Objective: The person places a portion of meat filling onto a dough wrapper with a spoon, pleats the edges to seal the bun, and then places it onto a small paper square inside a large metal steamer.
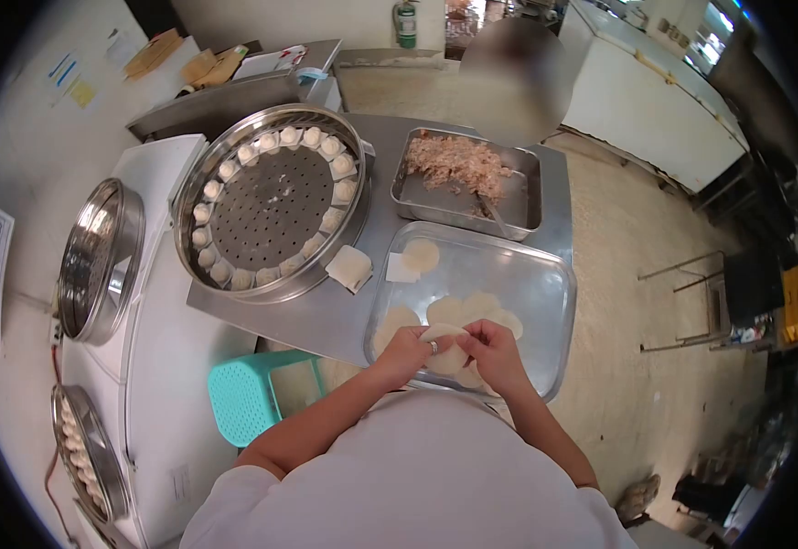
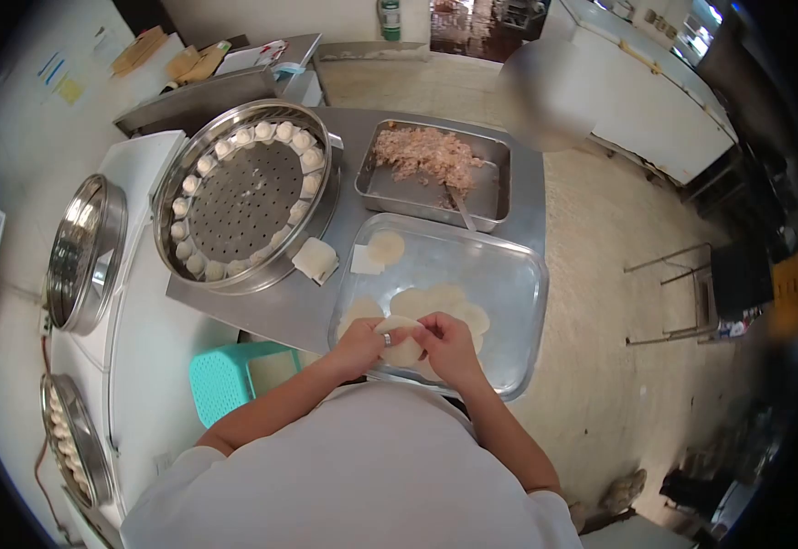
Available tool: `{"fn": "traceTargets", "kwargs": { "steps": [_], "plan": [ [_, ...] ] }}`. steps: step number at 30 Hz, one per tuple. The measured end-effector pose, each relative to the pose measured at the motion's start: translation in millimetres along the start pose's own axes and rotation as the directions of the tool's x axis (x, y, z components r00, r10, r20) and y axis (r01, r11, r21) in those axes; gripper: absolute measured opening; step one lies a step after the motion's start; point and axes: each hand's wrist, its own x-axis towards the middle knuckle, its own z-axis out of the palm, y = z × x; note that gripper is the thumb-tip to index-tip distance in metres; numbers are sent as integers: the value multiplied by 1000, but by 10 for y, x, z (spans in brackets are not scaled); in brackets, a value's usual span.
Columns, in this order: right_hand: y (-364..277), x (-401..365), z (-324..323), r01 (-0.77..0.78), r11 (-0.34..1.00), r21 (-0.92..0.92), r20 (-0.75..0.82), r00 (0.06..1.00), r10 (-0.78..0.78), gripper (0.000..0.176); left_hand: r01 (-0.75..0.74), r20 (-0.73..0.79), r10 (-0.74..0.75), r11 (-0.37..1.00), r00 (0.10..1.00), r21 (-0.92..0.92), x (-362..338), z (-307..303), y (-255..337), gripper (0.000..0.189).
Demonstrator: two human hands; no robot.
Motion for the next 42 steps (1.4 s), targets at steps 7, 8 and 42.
{"fn": "traceTargets", "kwargs": {
  "steps": [7,8,42],
  "plan": [
    [-68,271,714,34,999,30,-128,991,-30,16,35,139,7,954,990,-299,99,-770,7,46],
    [-31,322,780,61,998,-3,-124,990,-61,18,62,150,-21,959,988,-275,99,-874,31,47],
    [174,-1057,1042,33,995,-94,-807,583,-95,21,-280,778,-236,840,582,465,221,-72,246,21]
  ]
}}
